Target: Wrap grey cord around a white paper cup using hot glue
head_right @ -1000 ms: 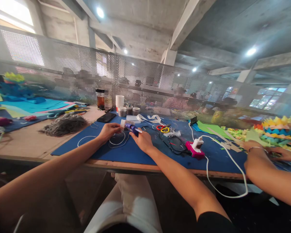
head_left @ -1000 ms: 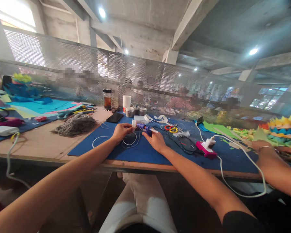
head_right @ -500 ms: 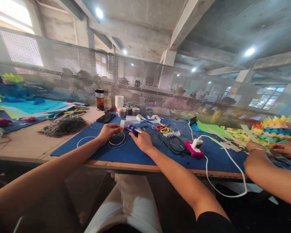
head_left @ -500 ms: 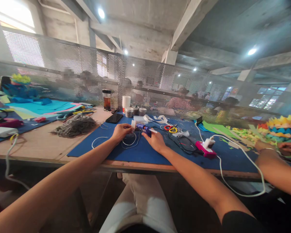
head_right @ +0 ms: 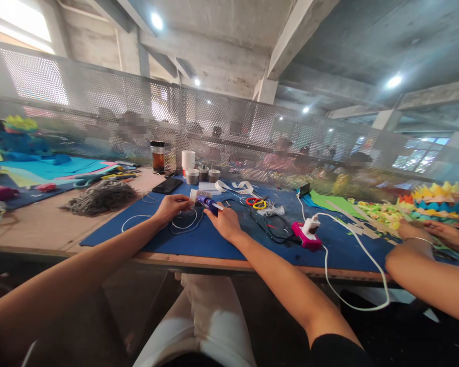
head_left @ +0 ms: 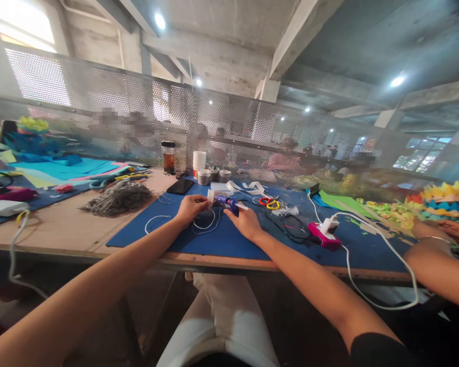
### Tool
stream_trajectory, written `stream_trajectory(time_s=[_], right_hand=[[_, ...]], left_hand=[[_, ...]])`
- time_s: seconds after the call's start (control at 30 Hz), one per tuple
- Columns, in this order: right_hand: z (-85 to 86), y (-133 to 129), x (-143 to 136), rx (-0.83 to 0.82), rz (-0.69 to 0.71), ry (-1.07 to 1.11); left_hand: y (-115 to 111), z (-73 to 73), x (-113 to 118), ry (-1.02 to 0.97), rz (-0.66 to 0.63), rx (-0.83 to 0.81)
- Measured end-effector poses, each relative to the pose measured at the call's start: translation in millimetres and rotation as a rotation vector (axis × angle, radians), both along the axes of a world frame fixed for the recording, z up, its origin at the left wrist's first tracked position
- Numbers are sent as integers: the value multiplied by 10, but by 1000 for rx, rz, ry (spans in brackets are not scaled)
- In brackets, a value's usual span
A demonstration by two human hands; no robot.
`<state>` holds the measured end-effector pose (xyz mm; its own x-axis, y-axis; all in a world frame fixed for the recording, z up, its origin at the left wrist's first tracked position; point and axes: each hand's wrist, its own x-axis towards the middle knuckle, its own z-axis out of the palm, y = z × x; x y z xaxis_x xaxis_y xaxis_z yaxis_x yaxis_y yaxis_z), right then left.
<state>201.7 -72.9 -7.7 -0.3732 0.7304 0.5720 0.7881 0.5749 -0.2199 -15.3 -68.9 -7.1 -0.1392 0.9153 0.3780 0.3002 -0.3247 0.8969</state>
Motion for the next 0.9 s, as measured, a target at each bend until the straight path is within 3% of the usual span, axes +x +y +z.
stream_trajectory(time_s=[0.9], right_hand=[[12,-23,10,-18,-17,-29]], left_hand=[[49,-37,-25,3,17,14]])
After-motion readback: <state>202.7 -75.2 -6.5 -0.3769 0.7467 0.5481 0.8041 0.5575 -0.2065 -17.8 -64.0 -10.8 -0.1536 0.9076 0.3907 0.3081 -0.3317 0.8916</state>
